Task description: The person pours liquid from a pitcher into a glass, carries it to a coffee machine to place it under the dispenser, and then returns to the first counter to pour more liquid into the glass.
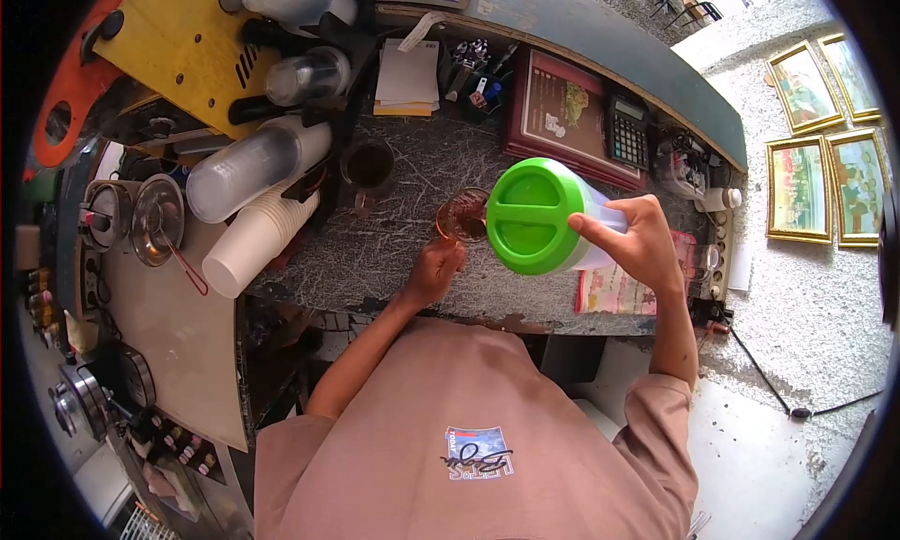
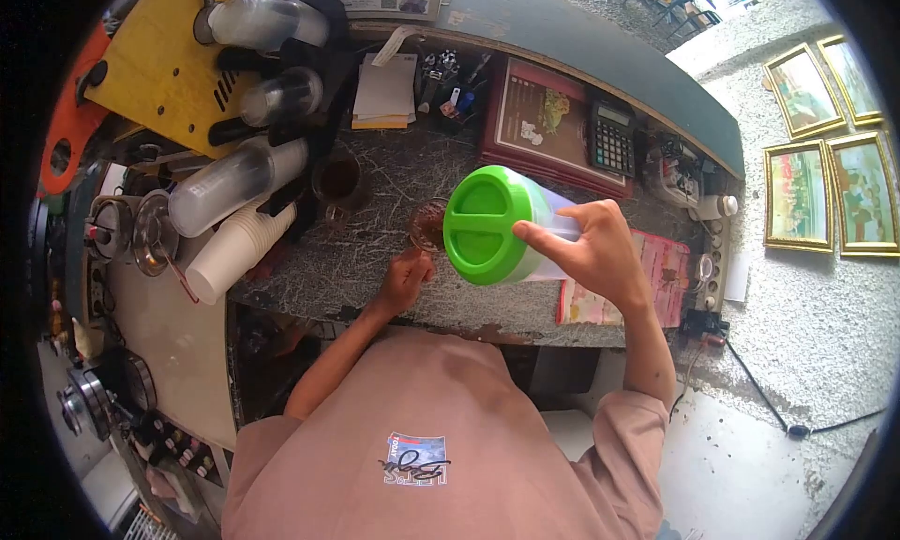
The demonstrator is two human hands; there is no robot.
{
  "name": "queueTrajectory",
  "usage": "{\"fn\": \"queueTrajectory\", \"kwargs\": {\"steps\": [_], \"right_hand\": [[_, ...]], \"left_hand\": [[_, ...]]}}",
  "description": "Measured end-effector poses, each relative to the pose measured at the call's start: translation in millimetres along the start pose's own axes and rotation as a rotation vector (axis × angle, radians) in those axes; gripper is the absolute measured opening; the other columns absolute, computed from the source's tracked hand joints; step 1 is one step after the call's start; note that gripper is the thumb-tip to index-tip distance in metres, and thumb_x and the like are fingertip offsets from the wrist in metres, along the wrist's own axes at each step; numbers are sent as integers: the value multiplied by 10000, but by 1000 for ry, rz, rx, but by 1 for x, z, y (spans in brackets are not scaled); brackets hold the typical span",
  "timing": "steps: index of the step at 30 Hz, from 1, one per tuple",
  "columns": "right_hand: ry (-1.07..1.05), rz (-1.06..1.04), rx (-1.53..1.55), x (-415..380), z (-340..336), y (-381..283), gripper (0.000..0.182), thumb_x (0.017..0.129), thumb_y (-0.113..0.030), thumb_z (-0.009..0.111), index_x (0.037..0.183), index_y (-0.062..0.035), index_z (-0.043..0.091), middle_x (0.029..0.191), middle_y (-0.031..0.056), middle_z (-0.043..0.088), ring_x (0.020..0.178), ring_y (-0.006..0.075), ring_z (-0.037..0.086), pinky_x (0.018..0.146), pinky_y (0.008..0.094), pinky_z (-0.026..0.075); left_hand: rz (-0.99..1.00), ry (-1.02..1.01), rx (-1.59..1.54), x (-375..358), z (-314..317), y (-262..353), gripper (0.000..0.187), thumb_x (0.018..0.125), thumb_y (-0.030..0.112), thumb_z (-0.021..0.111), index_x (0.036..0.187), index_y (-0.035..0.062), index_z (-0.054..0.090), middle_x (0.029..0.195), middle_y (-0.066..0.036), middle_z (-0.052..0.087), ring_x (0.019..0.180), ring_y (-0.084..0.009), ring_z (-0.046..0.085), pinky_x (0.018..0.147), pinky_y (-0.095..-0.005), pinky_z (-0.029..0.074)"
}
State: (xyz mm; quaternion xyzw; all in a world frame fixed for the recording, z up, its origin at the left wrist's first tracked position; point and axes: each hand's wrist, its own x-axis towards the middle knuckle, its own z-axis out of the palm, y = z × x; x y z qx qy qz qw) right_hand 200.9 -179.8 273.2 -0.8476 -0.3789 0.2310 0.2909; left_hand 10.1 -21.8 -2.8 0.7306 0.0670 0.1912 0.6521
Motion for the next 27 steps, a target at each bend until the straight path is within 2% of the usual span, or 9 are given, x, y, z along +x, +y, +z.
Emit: {"fn": "queueTrajectory", "kwargs": {"steps": [4, 10, 14, 16, 17, 21, 24, 25, 27], "right_hand": [[43, 76, 149, -12, 0, 25, 432, 883, -393, 764, 786, 28, 761, 601, 41, 677, 533, 78, 601, 485, 288, 424], [223, 46, 409, -42, 14, 91, 426, 901, -356, 746, 644, -23, 675, 580, -64, 547, 539, 28, 460, 462, 266, 299], [550, 78, 872, -66, 34, 111, 365, 944, -325, 684, 705, -51, 646, 642, -73, 550, 511, 10, 399, 437, 251, 228], [963, 152, 1121, -80, 42, 144, 297, 957, -320, 669, 801, -68, 651, 657, -74, 524, 482, 12, 384, 433, 234, 221], [973, 190, 1279, -93, 42, 158, 255, 970, -317, 651, 863, -85, 642, 643, -67, 497, 463, 24, 345, 433, 230, 212], [1245, 165, 1333, -108, 40, 148, 279, 990, -349, 626, 862, -101, 625, 627, -60, 475, 462, 53, 244, 457, 259, 169], [1173, -32, 1176, -127, 43, 190, 308, 995, -374, 620, 897, -82, 642, 601, -63, 413, 474, 62, 234, 476, 265, 157], [1386, 77, 1065, -122, 45, 179, 341, 994, -397, 622, 911, -67, 642, 585, -81, 330, 490, 52, 244, 490, 251, 163], [1519, 143, 976, -120, 43, 193, 335, 984, -390, 643, 908, -64, 638, 591, -90, 310, 500, 44, 253, 493, 247, 164]], "left_hand": [[11, -5, -16, 0, 1, -2, 455, 1092, 269, 427, 733, 7, 523, 697, -74, 525, 641, -179, 511, 612, -354, 422], [19, 20, -25, 0, 2, 1, 483, 1104, 301, 410, 741, 8, 534, 697, -72, 533, 642, -181, 522, 618, -352, 434], [14, 7, -10, 0, 0, 0, 499, 1107, 317, 399, 735, 13, 535, 698, -67, 533, 641, -184, 531, 626, -354, 440], [23, 6, 2, 0, 1, 0, 504, 1107, 323, 394, 735, 14, 535, 697, -66, 531, 641, -184, 533, 626, -355, 440], [3, 7, -12, 0, 1, 1, 488, 1101, 307, 411, 731, 10, 525, 695, -77, 520, 655, -205, 532, 639, -366, 436], [-15, 5, -16, 0, 0, 2, 461, 1094, 275, 426, 733, 5, 523, 697, -89, 515, 671, -229, 532, 653, -377, 434], [-15, 18, -27, -1, 1, 0, 448, 1091, 259, 429, 735, 6, 530, 696, -88, 520, 664, -226, 536, 646, -375, 435], [-14, 12, -27, -1, 2, -1, 448, 1091, 259, 429, 735, 6, 530, 696, -88, 520, 664, -226, 536, 646, -375, 435], [-29, 21, -25, -1, 2, -1, 441, 1088, 253, 437, 734, 9, 532, 695, -87, 522, 654, -223, 540, 637, -371, 438]]}}
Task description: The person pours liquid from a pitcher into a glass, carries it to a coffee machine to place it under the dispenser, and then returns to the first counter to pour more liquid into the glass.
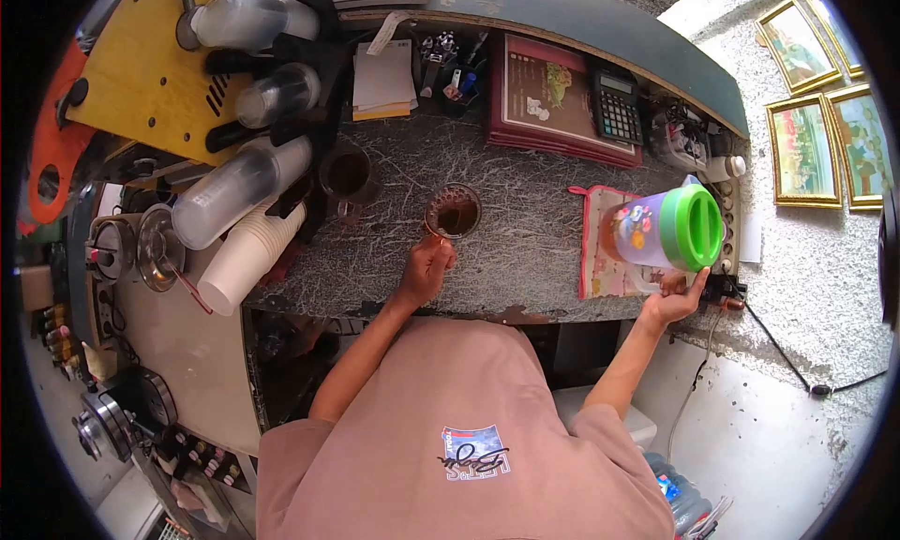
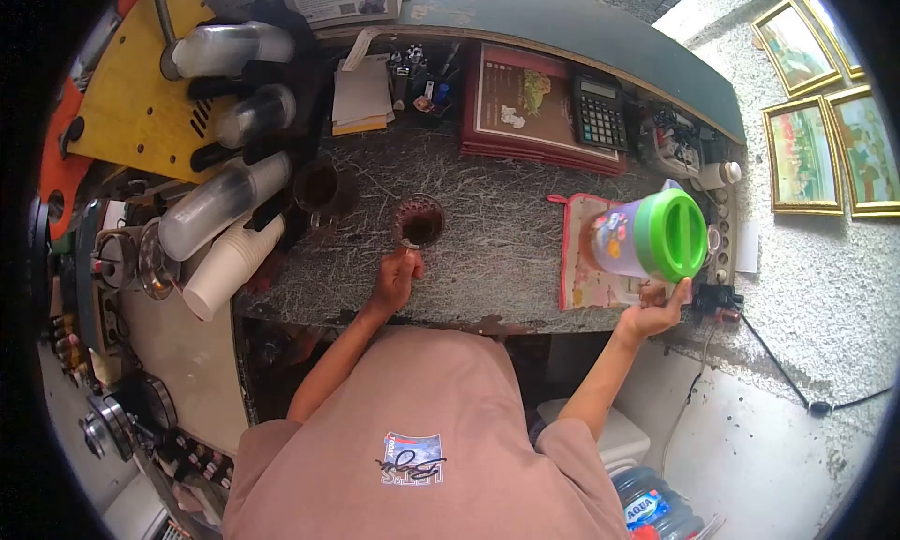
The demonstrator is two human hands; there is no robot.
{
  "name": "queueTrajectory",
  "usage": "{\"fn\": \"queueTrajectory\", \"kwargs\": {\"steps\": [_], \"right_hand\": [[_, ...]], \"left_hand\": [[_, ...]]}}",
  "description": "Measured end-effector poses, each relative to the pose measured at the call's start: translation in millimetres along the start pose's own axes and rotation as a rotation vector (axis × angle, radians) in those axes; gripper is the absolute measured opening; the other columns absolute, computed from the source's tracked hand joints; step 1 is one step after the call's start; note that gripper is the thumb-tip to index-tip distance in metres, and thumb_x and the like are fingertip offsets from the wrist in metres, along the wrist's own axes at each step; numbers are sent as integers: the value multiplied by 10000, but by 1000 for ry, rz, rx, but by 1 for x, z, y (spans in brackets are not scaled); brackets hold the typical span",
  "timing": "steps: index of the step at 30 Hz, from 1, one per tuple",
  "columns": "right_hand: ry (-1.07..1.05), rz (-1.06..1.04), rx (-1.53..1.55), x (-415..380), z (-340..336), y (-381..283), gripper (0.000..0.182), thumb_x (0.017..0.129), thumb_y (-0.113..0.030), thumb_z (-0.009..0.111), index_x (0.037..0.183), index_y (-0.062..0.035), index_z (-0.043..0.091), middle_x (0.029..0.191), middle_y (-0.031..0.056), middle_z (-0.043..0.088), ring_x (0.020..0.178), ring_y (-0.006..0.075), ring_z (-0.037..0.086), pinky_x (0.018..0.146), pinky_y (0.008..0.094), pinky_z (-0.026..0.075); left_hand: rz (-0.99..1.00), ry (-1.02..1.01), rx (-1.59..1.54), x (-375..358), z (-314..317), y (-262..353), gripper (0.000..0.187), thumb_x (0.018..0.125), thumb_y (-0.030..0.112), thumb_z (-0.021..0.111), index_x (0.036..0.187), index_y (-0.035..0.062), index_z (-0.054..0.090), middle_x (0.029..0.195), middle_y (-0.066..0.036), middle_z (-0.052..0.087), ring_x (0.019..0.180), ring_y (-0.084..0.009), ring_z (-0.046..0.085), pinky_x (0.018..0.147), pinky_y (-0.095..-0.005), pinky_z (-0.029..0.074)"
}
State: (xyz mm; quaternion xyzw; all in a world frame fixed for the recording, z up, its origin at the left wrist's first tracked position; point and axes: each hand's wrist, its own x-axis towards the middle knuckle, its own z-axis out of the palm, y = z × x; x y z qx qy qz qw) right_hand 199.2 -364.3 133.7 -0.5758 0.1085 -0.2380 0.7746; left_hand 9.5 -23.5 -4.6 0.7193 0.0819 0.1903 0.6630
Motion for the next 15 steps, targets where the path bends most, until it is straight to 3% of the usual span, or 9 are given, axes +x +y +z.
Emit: {"fn": "queueTrajectory", "kwargs": {"steps": [1, 4, 15], "right_hand": [[122, -63, -64, 7, -5, 5, 331, 974, -384, 663, 905, -62, 634, 596, -100, 289, 510, 36, 261, 497, 244, 165], [221, -120, -90, 27, -17, 16, 308, 953, -353, 702, 913, -54, 641, 614, -104, 290, 517, 26, 270, 498, 240, 161], [235, -110, -50, 37, -45, 25, 348, 982, -363, 665, 954, -17, 652, 628, -78, 306, 517, 44, 271, 494, 258, 177]], "left_hand": [[1, -5, 0, 0, 0, -1, 441, 1088, 253, 437, 734, 9, 532, 695, -87, 522, 654, -223, 540, 637, -371, 438], [0, -19, 17, 0, 0, -4, 446, 1087, 256, 438, 727, 10, 536, 689, -84, 527, 647, -219, 544, 626, -370, 440], [-25, -24, -3, 0, -2, -5, 471, 1094, 269, 413, 727, 4, 543, 687, -76, 546, 630, -193, 551, 602, -360, 433]]}}
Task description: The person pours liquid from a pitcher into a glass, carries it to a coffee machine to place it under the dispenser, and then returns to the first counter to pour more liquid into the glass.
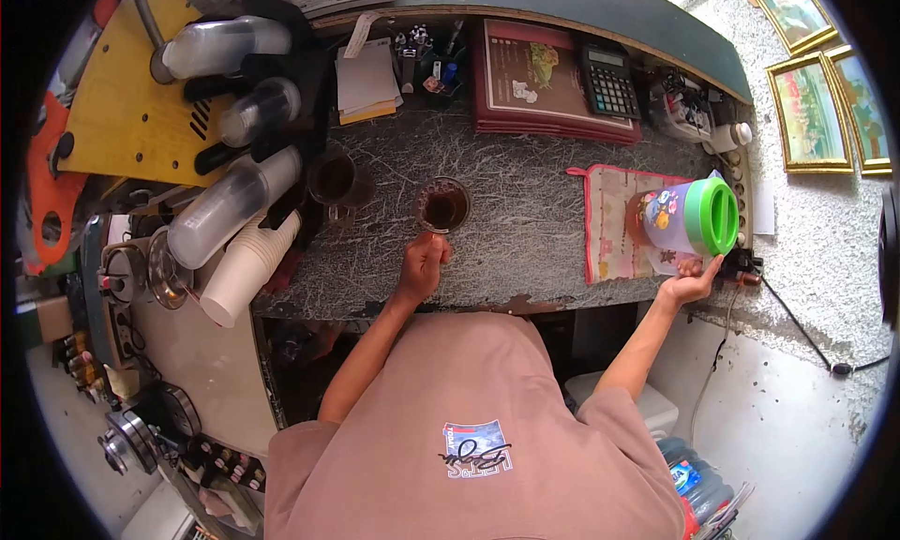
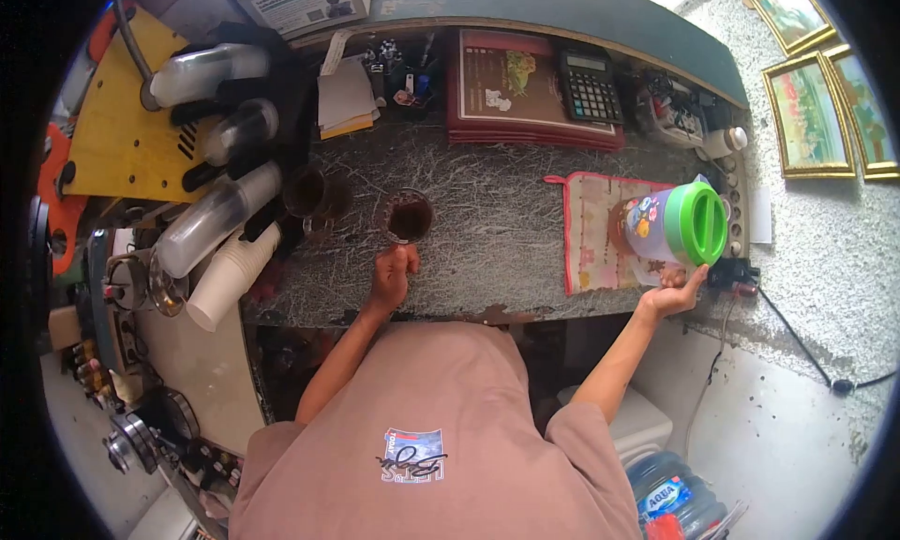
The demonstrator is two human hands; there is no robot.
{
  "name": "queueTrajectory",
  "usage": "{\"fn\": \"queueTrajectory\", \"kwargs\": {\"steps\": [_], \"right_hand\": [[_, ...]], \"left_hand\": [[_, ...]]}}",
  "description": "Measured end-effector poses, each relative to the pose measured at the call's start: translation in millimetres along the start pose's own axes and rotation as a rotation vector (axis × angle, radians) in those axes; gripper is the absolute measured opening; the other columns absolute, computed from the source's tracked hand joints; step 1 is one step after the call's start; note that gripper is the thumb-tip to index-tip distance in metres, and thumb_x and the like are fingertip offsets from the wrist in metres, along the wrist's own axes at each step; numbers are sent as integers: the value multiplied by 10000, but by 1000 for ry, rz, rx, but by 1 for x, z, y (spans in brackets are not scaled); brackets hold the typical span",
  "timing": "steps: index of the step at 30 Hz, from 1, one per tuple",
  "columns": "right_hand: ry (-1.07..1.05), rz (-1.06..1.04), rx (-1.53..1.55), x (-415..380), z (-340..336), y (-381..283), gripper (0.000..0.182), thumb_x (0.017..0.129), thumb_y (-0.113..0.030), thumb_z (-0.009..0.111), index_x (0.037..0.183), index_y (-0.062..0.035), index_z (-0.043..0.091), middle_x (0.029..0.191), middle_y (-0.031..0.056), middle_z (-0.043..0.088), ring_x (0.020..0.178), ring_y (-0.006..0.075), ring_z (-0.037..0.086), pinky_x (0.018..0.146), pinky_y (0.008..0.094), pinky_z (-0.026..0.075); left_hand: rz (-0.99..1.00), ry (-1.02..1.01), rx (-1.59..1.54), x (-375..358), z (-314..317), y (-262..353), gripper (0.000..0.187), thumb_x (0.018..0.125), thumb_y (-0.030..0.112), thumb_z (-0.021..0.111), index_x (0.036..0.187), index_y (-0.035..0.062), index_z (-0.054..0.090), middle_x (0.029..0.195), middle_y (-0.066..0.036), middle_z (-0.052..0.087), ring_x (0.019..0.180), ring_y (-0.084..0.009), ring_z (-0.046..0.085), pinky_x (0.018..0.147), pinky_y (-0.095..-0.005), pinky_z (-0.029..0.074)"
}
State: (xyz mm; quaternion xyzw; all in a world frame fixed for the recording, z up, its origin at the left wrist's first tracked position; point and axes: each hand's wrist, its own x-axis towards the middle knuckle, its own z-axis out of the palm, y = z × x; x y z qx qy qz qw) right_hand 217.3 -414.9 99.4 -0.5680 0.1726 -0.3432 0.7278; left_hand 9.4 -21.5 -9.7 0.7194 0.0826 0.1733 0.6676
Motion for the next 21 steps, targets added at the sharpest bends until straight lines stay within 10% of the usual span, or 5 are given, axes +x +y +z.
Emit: {"fn": "queueTrajectory", "kwargs": {"steps": [3, 10, 12, 18, 21], "right_hand": [[-96, -66, -90, 6, -11, 3, 440, 993, -423, 641, 980, 17, 642, 701, 1, 431, 630, 137, 454, 597, 290, 388], [258, -771, -659, -58, 17, -20, 371, 980, -350, 666, 996, 13, 586, 1033, 127, 556, 949, 242, 538, 858, 399, 427], [-96, -863, -704, -85, 28, -14, 308, 928, -249, 732, 1044, -4, 585, 1007, 101, 568, 926, 242, 547, 868, 392, 437], [-1474, -191, -526, -197, 117, 18, 641, 765, -156, 842, 1325, -49, 548, 1264, 132, 620, 1266, 305, 553, 1071, 400, 435], [-1698, -36, -465, -229, 139, 44, 794, 725, -174, 869, 1410, -55, 486, 1361, 151, 601, 1365, 318, 504, 1135, 418, 401]], "left_hand": [[-3, -4, 18, -1, -1, -1, 467, 1096, 272, 406, 754, 1, 574, 708, -81, 571, 651, -191, 575, 615, -349, 444], [-20, 118, 16, -1, 6, 30, 397, 1082, 248, 470, 835, -16, 636, 790, -112, 648, 729, -213, 639, 672, -350, 477], [-90, 174, 183, -1, 5, 42, 356, 1066, 229, 513, 845, -15, 647, 797, -118, 660, 744, -235, 653, 687, -356, 486], [-31, 212, 318, -1, 3, 53, 294, 1035, 218, 575, 896, -21, 674, 914, -115, 638, 804, -267, 651, 721, -375, 502], [-26, 219, 344, -1, 2, 61, 274, 1027, 208, 589, 919, -24, 686, 1071, -125, 600, 897, -265, 645, 761, -381, 510]]}}
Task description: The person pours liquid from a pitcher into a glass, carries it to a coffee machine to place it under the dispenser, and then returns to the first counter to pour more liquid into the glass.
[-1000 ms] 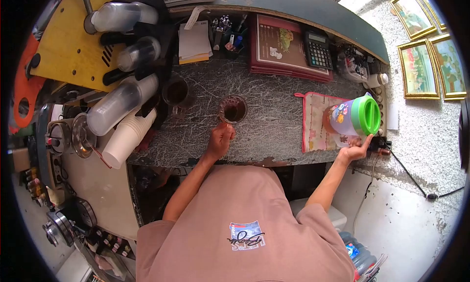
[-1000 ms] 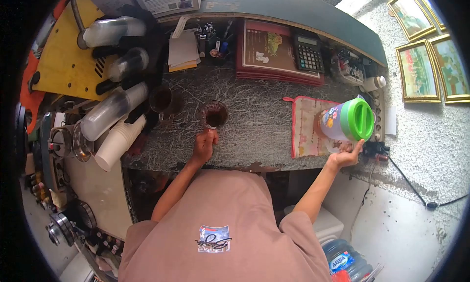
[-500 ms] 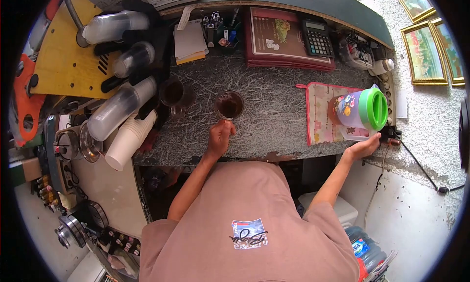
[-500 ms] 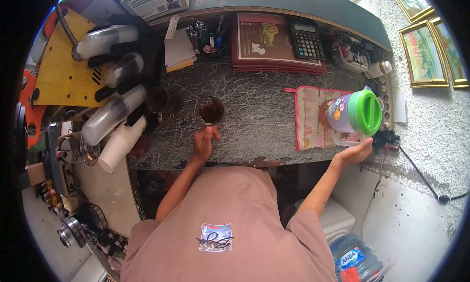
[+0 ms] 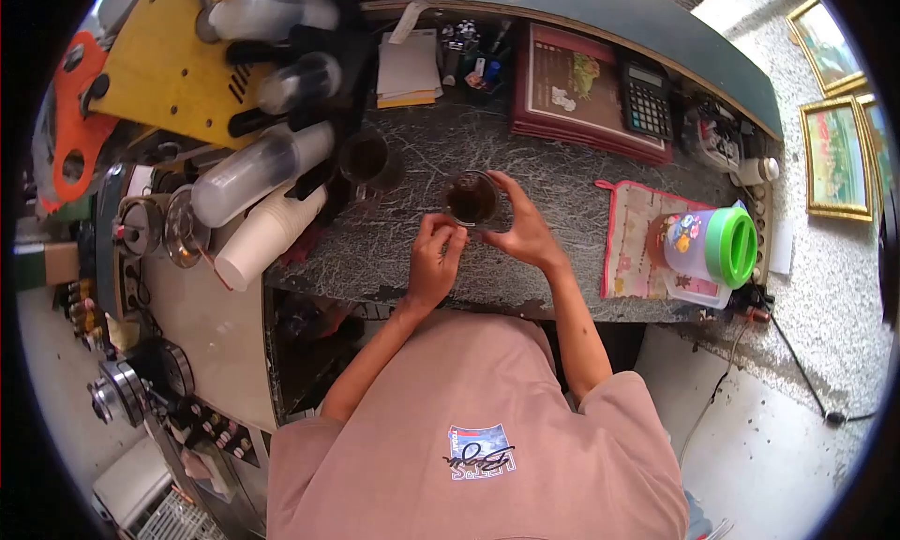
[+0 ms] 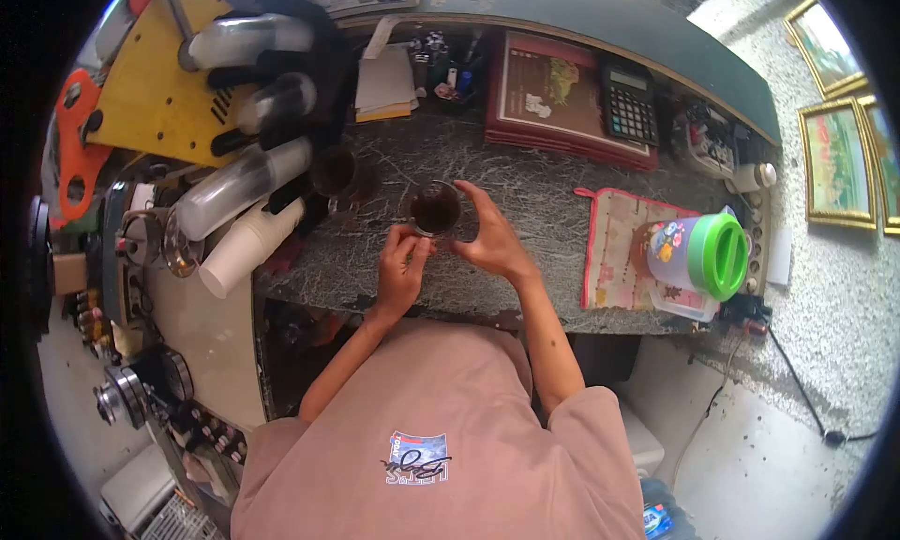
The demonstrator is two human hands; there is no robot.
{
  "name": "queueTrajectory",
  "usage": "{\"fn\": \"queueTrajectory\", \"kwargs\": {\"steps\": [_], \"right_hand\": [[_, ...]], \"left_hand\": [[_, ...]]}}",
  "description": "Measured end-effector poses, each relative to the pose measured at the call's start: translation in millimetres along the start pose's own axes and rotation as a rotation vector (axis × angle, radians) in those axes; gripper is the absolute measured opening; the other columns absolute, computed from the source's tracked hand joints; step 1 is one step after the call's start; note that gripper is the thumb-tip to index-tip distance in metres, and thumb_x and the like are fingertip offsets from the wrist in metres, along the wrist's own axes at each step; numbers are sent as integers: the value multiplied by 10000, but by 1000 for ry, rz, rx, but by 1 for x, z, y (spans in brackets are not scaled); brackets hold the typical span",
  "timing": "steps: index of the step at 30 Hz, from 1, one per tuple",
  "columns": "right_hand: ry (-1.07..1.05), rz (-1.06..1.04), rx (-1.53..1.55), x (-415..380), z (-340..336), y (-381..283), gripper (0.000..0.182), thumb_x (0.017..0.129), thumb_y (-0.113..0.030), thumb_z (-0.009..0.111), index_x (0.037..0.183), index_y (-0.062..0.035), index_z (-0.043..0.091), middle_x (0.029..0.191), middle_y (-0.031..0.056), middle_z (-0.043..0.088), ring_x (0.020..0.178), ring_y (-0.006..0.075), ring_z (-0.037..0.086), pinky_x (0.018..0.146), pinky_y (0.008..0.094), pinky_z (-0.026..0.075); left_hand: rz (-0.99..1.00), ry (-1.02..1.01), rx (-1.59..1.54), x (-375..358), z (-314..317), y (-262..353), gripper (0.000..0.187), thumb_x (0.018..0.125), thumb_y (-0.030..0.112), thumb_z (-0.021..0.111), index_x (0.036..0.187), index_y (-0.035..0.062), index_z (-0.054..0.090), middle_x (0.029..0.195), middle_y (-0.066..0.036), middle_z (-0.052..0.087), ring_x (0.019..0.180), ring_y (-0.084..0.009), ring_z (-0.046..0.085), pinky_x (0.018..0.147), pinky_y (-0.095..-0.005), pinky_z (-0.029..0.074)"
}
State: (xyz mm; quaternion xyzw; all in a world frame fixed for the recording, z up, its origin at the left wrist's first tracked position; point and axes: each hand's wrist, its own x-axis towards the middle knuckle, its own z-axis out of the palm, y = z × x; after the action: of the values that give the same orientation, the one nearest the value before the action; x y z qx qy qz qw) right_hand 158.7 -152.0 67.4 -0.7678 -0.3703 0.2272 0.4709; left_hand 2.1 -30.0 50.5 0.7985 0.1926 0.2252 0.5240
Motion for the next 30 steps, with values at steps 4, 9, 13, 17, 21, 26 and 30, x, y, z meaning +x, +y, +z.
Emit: {"fn": "queueTrajectory", "kwargs": {"steps": [4, 9, 13, 17, 21, 26, 30], "right_hand": [[-140, 38, 179, 20, 5, -8, 859, 683, -172, 900, 1418, -42, 475, 1363, 172, 609, 1341, 309, 541, 1108, 419, 434], [-90, -19, 78, 21, 11, -9, 850, 654, -165, 930, 1377, -18, 509, 1240, 171, 686, 1201, 294, 652, 1026, 397, 510], [-84, -81, -13, 16, 27, -15, 829, 639, -200, 943, 1336, 1, 543, 1224, 182, 691, 1153, 309, 680, 971, 405, 548], [-73, -159, -63, 5, 63, -30, 838, 629, -214, 946, 1333, -1, 544, 1220, 196, 687, 1131, 324, 688, 944, 406, 562], [-122, -220, -80, -6, 109, -62, 817, 630, -217, 934, 1320, -2, 551, 1208, 201, 687, 1119, 344, 688, 930, 414, 566], [-247, -296, -94, -16, 175, -113, 801, 641, -242, 918, 1313, -7, 552, 1198, 200, 687, 1100, 360, 687, 912, 428, 568], [-354, -345, -131, -27, 234, -155, 768, 659, -251, 901, 1303, -15, 556, 1194, 190, 689, 1096, 356, 687, 911, 437, 565]], "left_hand": [[-11, 59, 2, -2, 3, 0, 265, 1025, 201, 591, 942, -32, 688, 1170, -146, 559, 984, -279, 634, 816, -388, 521], [12, 111, 11, -7, 0, 7, 251, 1019, 186, 599, 976, -51, 669, 1228, -184, 552, 1088, -335, 628, 882, -409, 525], [-71, 121, -76, -21, -12, -3, 239, 1015, 178, 605, 968, -49, 663, 1271, -192, 553, 1103, -337, 631, 885, -405, 529], [-132, 168, -99, -50, -49, -1, 234, 1000, 183, 628, 957, -45, 659, 1291, -197, 569, 1112, -318, 643, 886, -387, 536], [-260, 201, -156, -85, -106, 3, 222, 971, 180, 663, 944, -40, 675, 1334, -209, 601, 1064, -292, 677, 892, -367, 540], [-318, 268, -139, -141, -174, -9, 204, 944, 166, 689, 955, -37, 705, 1421, -244, 559, 1160, -313, 661, 942, -378, 529], [-255, 265, -129, -186, -231, -15, 229, 935, 180, 696, 985, -42, 723, 1494, -250, 492, 1303, -346, 581, 1032, -389, 491]]}}
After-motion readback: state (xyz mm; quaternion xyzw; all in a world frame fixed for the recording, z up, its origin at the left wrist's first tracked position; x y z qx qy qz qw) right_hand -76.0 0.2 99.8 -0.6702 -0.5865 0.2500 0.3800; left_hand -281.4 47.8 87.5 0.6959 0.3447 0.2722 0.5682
